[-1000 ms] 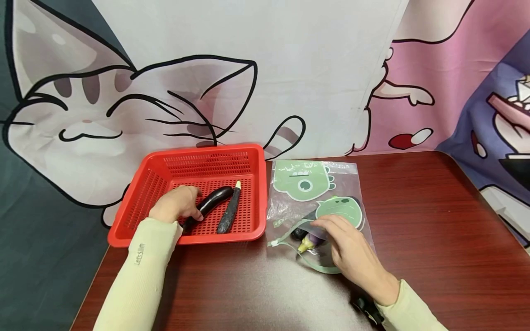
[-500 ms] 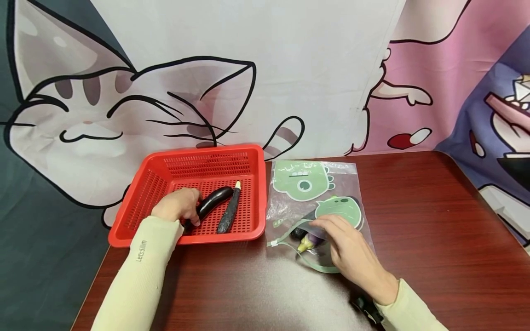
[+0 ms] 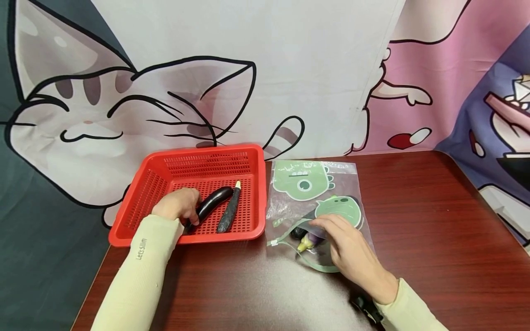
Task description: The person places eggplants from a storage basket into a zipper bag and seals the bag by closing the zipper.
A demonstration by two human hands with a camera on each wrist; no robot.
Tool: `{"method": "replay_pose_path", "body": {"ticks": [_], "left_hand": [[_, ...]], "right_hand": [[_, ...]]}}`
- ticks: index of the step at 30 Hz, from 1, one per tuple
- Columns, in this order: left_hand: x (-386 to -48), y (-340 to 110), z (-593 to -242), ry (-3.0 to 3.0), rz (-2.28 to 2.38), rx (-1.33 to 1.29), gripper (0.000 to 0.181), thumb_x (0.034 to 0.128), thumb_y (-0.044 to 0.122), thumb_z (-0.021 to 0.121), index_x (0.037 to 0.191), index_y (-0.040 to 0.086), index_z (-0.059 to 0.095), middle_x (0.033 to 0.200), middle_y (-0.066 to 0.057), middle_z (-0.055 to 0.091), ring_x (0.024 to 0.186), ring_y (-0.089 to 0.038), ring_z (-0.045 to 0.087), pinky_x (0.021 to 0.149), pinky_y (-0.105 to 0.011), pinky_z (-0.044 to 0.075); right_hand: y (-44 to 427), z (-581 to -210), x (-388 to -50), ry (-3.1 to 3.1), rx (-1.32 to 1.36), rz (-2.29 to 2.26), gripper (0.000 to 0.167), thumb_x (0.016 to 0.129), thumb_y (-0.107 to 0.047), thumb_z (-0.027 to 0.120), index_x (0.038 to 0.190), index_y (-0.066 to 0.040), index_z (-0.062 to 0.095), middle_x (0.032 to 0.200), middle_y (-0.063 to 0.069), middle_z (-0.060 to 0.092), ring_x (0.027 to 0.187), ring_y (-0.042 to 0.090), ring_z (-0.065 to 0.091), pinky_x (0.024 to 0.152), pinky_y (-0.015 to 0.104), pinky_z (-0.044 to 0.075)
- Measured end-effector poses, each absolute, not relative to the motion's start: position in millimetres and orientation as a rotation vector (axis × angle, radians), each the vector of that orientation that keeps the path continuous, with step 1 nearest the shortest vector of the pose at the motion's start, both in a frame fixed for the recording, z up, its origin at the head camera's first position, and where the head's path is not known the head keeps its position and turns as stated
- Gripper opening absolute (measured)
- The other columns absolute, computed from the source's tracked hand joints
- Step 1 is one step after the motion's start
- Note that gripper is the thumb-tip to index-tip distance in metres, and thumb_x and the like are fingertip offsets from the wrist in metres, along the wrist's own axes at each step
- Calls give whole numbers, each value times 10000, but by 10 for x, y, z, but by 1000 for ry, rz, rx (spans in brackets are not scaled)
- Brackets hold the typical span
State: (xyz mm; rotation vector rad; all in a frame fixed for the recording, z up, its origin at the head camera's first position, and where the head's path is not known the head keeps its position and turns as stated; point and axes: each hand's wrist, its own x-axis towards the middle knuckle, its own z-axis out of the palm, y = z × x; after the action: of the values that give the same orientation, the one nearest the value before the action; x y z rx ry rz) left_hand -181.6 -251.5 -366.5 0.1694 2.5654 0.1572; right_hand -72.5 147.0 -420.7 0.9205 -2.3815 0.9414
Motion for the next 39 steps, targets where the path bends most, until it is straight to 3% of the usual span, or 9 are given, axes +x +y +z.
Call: {"method": "replay_pose_path", "body": {"ticks": [15, 39], "left_hand": [[-1814, -2524, -3643, 2563, 71, 103, 256, 727, 148, 831, 829, 81, 607, 740, -56, 604, 682, -217, 558, 614, -357, 468], [-1778, -2562, -3450, 2637, 137, 124, 293, 804, 205, 782, 961, 53, 587, 804, -75, 604, 736, -232, 572, 681, -371, 482]], "right_hand": [[1473, -4201, -728, -2372, 924, 940, 371, 916, 60, 401, 1154, -47, 665, 1136, 42, 647, 1073, 199, 598, 1017, 189, 357], [1467, -4207, -721, -2386, 920, 940, 363, 919, 49, 412, 1159, -51, 666, 1139, 43, 649, 1076, 199, 598, 1018, 199, 360]]}}
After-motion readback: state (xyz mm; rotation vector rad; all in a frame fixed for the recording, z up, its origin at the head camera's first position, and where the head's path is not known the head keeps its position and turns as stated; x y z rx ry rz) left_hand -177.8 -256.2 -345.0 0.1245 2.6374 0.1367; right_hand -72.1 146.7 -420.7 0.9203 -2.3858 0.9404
